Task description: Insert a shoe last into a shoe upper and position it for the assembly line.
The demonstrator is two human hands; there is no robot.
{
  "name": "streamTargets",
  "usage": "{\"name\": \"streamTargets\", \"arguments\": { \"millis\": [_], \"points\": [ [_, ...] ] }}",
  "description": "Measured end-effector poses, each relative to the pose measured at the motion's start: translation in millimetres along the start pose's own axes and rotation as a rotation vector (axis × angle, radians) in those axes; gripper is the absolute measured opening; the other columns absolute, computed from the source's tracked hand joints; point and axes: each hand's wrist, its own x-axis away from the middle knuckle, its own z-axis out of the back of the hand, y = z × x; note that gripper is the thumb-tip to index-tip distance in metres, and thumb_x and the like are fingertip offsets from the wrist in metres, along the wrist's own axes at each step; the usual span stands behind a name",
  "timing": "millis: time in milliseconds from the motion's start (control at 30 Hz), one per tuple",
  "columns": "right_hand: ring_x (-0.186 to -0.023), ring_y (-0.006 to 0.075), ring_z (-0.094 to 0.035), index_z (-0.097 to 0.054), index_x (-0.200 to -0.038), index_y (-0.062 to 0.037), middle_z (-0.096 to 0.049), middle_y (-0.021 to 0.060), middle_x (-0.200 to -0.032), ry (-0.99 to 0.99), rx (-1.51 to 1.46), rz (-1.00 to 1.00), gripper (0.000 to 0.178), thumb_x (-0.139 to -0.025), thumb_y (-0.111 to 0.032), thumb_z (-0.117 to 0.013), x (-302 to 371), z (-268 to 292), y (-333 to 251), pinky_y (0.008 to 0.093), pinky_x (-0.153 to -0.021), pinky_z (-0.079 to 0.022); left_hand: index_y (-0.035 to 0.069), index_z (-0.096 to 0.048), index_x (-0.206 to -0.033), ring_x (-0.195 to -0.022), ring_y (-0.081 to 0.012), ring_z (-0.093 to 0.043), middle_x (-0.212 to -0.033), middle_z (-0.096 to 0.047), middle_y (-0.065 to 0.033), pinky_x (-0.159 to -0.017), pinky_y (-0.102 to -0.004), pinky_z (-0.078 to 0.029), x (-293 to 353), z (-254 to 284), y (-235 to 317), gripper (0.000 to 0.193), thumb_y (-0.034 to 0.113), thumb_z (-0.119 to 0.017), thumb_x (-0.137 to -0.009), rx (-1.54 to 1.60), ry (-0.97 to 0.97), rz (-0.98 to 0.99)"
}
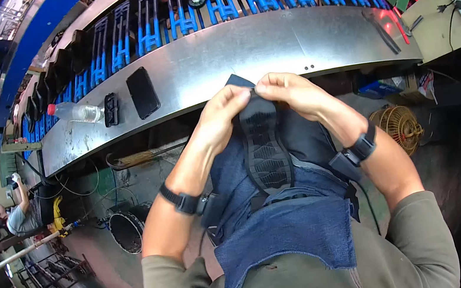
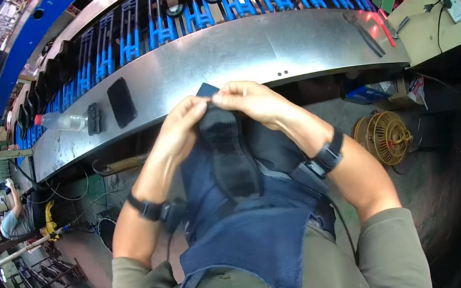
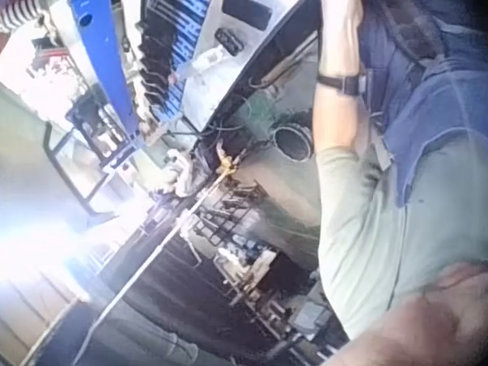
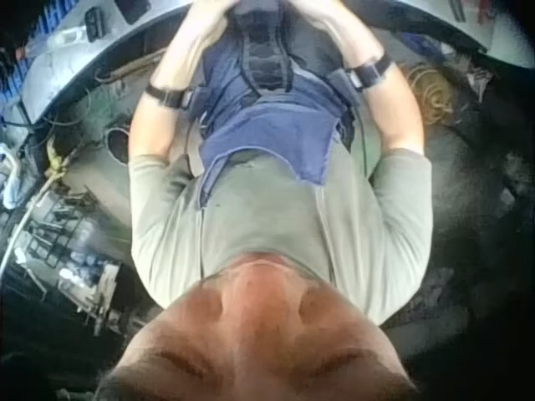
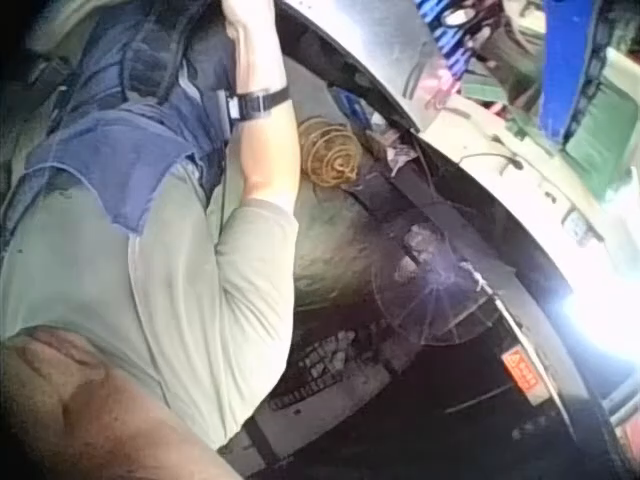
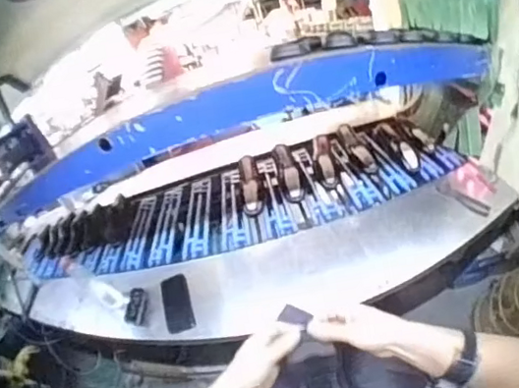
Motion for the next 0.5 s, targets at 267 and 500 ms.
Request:
{"name": "streamTargets", "arguments": {
  "millis": [267,500],
  "points": [
    [-0.080,0.0213,-0.050,-0.058,-0.082,-0.0123,-0.050,0.0018,-0.080,-0.479,1.018,0.590,0.020,-0.077,-0.025,-0.072,100,-37,2,0.0361,-0.072,-0.040,0.012,-0.061,-0.093,-0.095,-0.0201,-0.056,-0.097,-0.056,-0.0020,-0.087,-0.0351,-0.043,99,-26,-6,0.016,0.018,-0.065,-0.079,-1.085,-0.676,-0.706],
    [-0.087,0.0258,-0.054,-0.058,-0.093,-0.0087,-0.055,0.0066,-0.092,-0.279,0.704,0.557,0.038,-0.072,-0.026,-0.086,37,9,-11,0.0392,-0.075,-0.043,0.008,-0.066,-0.097,-0.091,-0.0242,-0.057,-0.101,-0.061,-0.0047,-0.081,-0.0375,-0.045,31,2,11,0.033,0.014,-0.084,-0.071,-0.749,-0.423,-0.551]
  ]
}}
